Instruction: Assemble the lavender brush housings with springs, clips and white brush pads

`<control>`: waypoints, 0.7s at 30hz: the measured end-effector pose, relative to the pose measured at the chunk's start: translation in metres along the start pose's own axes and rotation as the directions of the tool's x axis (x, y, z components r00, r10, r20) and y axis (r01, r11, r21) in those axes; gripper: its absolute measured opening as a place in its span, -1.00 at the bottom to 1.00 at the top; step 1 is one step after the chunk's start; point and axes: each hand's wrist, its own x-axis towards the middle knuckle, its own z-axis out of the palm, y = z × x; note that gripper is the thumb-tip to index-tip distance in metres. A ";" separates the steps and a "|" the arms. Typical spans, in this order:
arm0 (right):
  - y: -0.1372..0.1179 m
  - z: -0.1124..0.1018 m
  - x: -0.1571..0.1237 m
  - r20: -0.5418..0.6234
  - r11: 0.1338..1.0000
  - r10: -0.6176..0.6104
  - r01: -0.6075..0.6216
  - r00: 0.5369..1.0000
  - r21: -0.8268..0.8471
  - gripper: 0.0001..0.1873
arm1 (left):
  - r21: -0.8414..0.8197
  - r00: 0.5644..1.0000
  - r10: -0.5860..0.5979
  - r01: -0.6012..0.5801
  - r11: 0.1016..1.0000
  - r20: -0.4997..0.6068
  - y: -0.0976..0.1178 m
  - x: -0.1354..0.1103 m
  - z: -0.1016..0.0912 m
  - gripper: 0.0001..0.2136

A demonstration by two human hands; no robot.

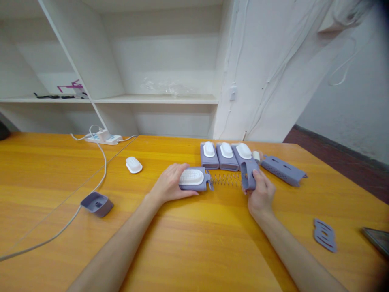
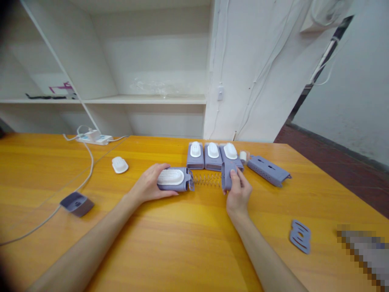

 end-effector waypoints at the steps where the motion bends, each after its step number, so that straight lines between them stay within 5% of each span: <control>1: 0.000 0.000 0.000 -0.002 1.000 -0.003 0.003 1.000 0.003 -0.63 | -0.001 1.000 -0.004 0.004 1.000 -0.004 0.000 0.000 0.000 -0.27; 21: 0.003 0.002 -0.001 0.038 0.990 0.054 -0.059 0.998 0.131 -0.71 | -0.069 0.995 -0.087 0.083 0.994 -0.045 0.003 0.001 0.000 -0.29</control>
